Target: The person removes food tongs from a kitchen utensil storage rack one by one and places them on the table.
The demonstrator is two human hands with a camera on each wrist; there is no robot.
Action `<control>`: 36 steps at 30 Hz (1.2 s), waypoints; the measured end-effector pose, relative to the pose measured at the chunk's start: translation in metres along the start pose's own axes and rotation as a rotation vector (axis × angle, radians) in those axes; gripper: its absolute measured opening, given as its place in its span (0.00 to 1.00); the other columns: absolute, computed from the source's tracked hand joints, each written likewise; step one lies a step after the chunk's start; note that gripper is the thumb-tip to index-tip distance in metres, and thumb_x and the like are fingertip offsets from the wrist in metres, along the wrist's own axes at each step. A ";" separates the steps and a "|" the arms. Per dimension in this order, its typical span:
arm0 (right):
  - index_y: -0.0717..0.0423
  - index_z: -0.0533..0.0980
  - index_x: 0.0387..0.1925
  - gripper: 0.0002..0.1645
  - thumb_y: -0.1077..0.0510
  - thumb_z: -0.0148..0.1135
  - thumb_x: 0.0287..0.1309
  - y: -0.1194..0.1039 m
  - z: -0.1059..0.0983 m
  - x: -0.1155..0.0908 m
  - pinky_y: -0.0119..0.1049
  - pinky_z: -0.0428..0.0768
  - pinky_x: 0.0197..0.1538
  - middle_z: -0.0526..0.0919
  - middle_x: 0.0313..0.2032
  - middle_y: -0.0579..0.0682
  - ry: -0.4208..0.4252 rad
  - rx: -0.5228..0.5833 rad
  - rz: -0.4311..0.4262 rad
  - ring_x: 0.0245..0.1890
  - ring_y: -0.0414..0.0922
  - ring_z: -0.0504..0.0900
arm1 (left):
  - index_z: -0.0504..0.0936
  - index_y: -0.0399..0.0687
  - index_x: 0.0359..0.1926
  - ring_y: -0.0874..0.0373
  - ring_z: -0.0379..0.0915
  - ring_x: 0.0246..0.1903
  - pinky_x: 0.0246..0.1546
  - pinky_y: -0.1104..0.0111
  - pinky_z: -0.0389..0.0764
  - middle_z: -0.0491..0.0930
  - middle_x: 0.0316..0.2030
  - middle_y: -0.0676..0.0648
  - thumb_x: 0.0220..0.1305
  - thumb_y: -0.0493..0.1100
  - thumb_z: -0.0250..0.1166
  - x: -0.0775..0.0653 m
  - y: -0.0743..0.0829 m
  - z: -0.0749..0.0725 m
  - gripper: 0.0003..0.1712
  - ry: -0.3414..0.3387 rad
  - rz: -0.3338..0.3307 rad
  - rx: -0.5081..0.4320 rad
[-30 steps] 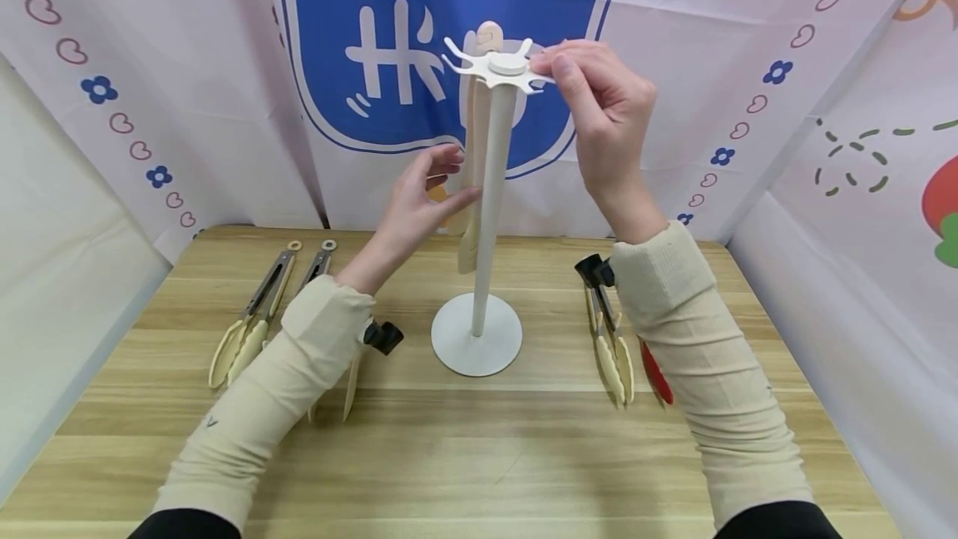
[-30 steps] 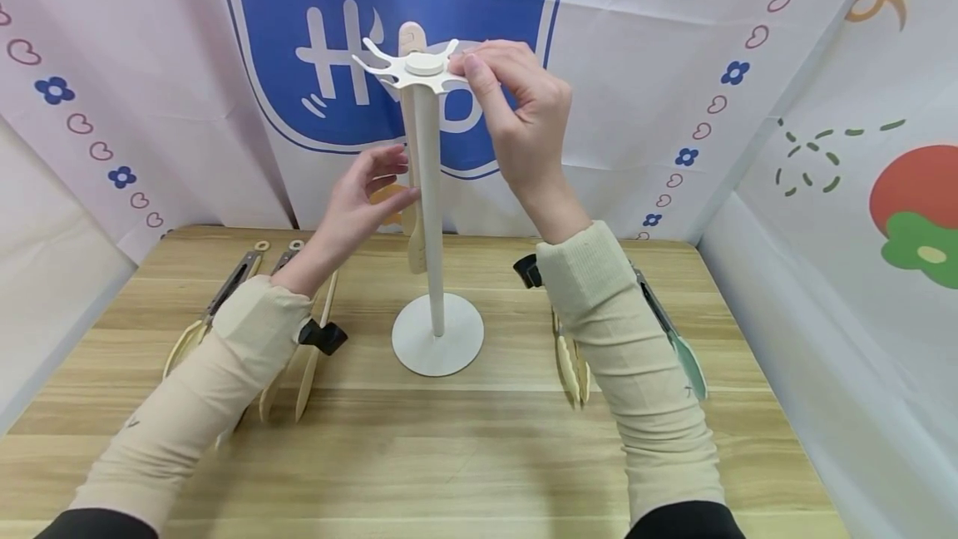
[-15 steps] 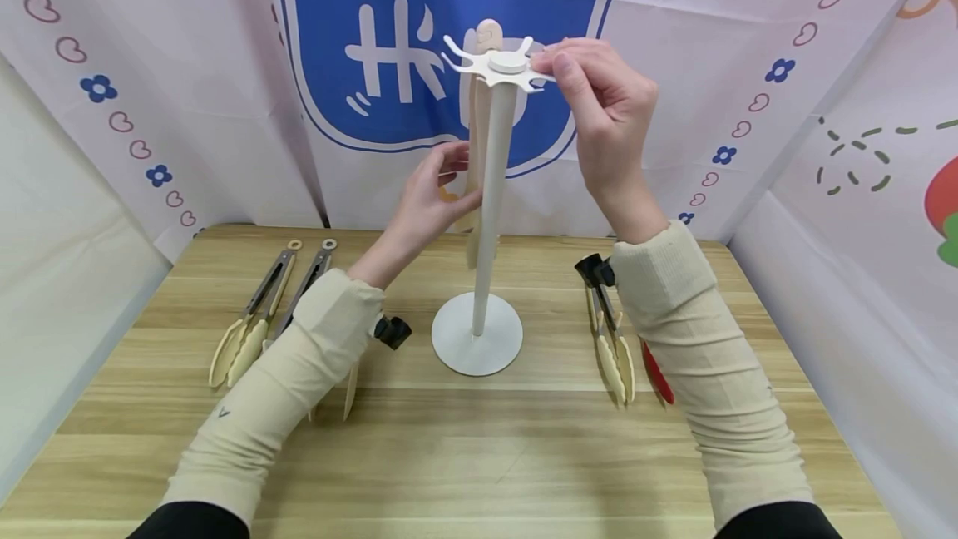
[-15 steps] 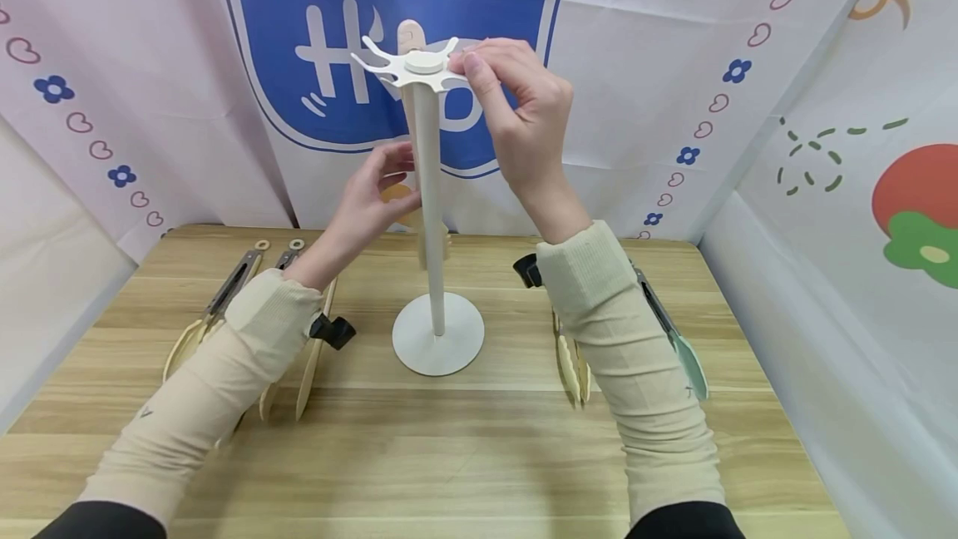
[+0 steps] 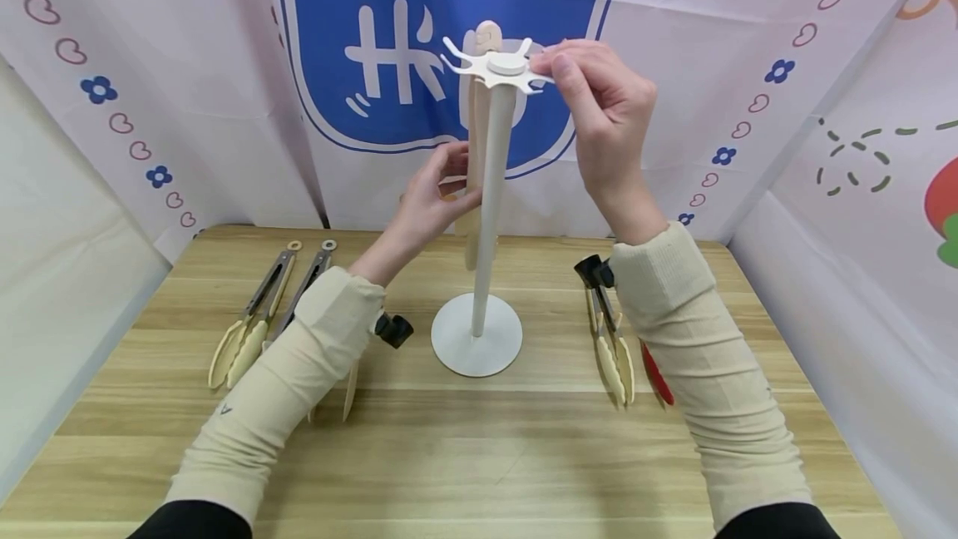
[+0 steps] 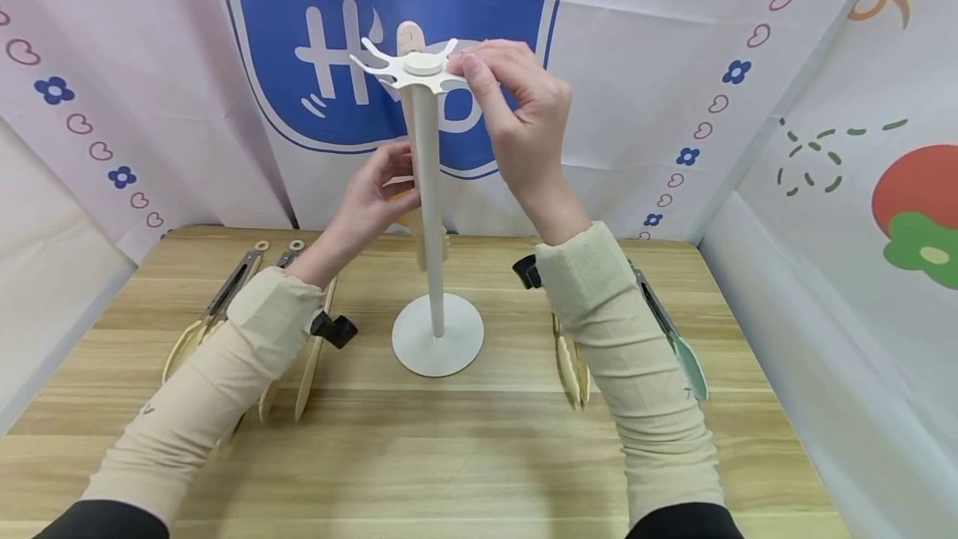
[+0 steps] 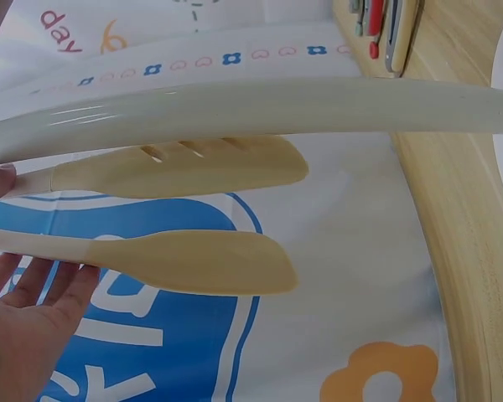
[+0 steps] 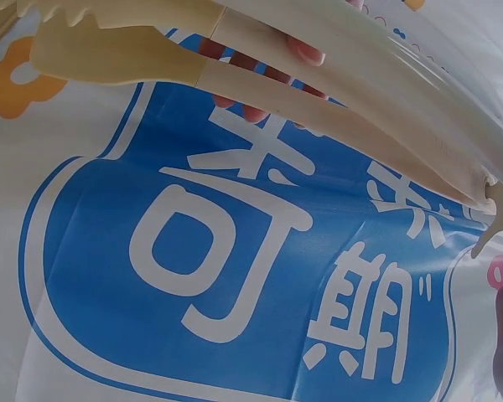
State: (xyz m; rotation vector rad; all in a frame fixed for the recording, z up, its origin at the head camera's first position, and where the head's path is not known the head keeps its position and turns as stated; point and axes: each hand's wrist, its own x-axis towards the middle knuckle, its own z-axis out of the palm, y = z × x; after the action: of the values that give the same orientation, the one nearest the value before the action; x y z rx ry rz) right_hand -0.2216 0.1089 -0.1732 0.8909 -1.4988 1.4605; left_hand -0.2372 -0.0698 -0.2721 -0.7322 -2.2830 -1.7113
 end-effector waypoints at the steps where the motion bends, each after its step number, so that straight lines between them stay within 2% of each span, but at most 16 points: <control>1: 0.75 0.79 0.25 0.09 0.74 0.52 0.53 0.000 0.000 0.000 0.39 0.75 0.49 0.83 0.28 0.61 0.000 0.000 0.000 0.38 0.43 0.79 | 0.63 0.38 0.60 0.51 0.67 0.52 0.56 0.65 0.71 0.70 0.52 0.39 0.56 0.32 0.62 0.000 0.000 0.000 0.31 0.002 0.006 0.000; 13: 0.75 0.79 0.24 0.09 0.74 0.53 0.53 0.001 0.001 -0.001 0.39 0.75 0.49 0.83 0.28 0.62 0.000 -0.001 0.001 0.38 0.43 0.79 | 0.65 0.38 0.57 0.49 0.70 0.50 0.53 0.63 0.74 0.71 0.51 0.38 0.55 0.31 0.63 0.002 -0.004 -0.001 0.29 0.043 0.026 0.006; 18: 0.75 0.79 0.25 0.09 0.74 0.53 0.53 0.001 0.001 -0.001 0.39 0.75 0.49 0.83 0.28 0.62 0.001 -0.001 0.002 0.38 0.43 0.79 | 0.65 0.39 0.58 0.48 0.69 0.50 0.53 0.61 0.73 0.71 0.51 0.38 0.56 0.34 0.64 0.002 -0.003 -0.003 0.29 0.062 0.021 0.021; 27: 0.75 0.79 0.25 0.09 0.74 0.52 0.53 0.001 0.001 -0.001 0.39 0.75 0.49 0.83 0.28 0.61 0.007 0.005 0.001 0.38 0.43 0.79 | 0.65 0.40 0.58 0.52 0.71 0.49 0.52 0.66 0.74 0.73 0.50 0.40 0.57 0.37 0.64 0.005 -0.002 -0.004 0.29 0.072 0.021 0.059; 36: 0.75 0.79 0.24 0.10 0.73 0.52 0.53 0.001 0.000 0.000 0.40 0.75 0.49 0.83 0.28 0.58 0.008 0.009 -0.011 0.38 0.43 0.79 | 0.65 0.41 0.59 0.53 0.70 0.49 0.52 0.64 0.74 0.73 0.51 0.41 0.57 0.39 0.64 0.008 0.001 -0.006 0.29 0.094 0.019 0.079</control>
State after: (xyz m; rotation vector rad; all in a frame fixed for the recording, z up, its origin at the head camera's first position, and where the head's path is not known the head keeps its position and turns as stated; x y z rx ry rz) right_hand -0.2223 0.1086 -0.1738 0.8963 -1.4805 1.4625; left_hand -0.2442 -0.0731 -0.2660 -0.6412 -2.2585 -1.6023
